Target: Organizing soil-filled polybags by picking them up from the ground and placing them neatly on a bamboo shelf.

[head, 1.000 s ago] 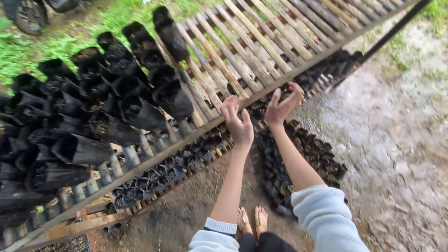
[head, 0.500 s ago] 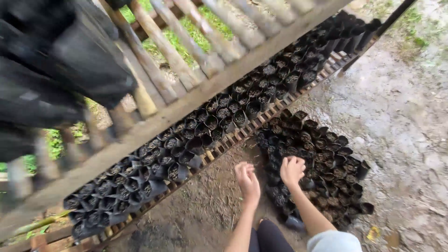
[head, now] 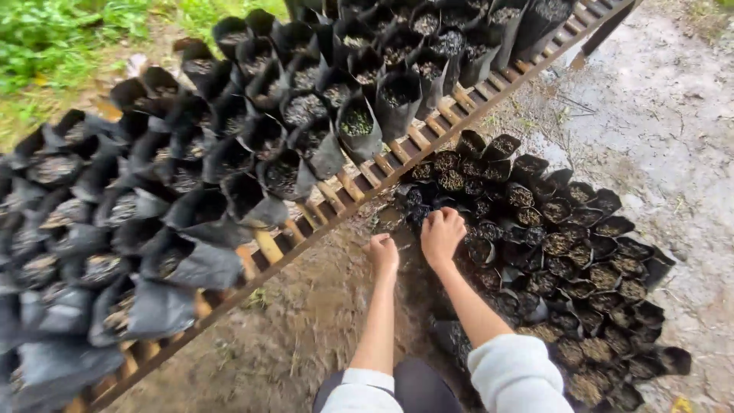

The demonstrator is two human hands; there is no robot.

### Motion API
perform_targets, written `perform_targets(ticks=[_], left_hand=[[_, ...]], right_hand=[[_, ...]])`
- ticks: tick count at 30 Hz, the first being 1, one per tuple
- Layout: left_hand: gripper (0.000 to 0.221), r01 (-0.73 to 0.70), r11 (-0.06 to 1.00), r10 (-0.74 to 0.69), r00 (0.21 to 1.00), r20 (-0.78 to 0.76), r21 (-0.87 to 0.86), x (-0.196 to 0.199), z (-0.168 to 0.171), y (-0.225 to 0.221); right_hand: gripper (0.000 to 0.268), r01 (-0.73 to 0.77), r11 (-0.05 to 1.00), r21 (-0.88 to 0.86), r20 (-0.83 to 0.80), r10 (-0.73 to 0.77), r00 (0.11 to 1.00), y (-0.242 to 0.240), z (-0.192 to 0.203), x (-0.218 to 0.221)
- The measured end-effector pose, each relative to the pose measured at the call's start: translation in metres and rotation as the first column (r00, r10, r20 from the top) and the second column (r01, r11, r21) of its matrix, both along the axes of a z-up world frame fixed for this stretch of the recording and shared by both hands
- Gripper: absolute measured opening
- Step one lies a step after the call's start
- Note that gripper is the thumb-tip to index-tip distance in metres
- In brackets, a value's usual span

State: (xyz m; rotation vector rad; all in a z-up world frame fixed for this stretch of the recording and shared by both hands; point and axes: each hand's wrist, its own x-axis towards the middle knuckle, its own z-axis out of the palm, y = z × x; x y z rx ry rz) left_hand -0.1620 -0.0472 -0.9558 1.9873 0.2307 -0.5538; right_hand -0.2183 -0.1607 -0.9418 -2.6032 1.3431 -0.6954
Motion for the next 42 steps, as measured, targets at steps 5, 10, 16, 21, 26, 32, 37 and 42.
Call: perform_targets(ticks=[5,10,16,21,26,32,37,42], left_hand=[[0.026,-0.003,0.999,0.007,0.994,-0.109,0.042,0.011,-0.069,-0.008],[0.026,-0.088,0.996,0.091,0.977,-0.191,0.025,0.006,-0.098,-0.019],[0.028,-0.098,0.993,0.083,0.981,-0.178,-0.073,0.006,-0.091,-0.019],[0.028,-0.088,0.996,0.088,0.996,-0.020,-0.017,0.024,-0.088,0.000],[0.031,-0.152,0.987,0.144,0.981,0.130,0.052,0.027,-0.049,0.007],[0.073,-0.010,0.985,-0.034,0.968,0.248,0.175,0.018,0.021,0.007],[0.086,0.034,0.951,-0.137,0.938,0.319,0.307,0.009,-0.023,0.007],[0.076,-0.026,0.962,-0.099,0.897,0.432,0.273,-0.002,-0.034,0.012]], right_hand=[[0.024,-0.126,0.990,-0.070,0.047,0.130,0.990,-0.018,-0.050,0.045],[0.036,-0.174,0.964,-0.202,-0.028,0.172,0.985,-0.024,-0.062,0.074],[0.027,-0.266,0.929,-0.256,-0.161,0.230,0.960,-0.031,-0.061,0.087],[0.014,-0.307,0.947,-0.097,-0.121,0.295,0.948,-0.049,-0.068,0.103],[0.018,-0.502,0.862,0.069,-0.117,0.507,0.854,-0.038,-0.015,0.093],[0.023,-0.747,0.665,-0.015,-0.193,0.731,0.654,-0.017,0.011,0.077],[0.030,-0.869,0.453,-0.201,-0.309,0.812,0.495,-0.002,0.033,0.059],[0.027,-0.897,0.374,-0.237,-0.253,0.867,0.429,0.001,0.047,0.041]])
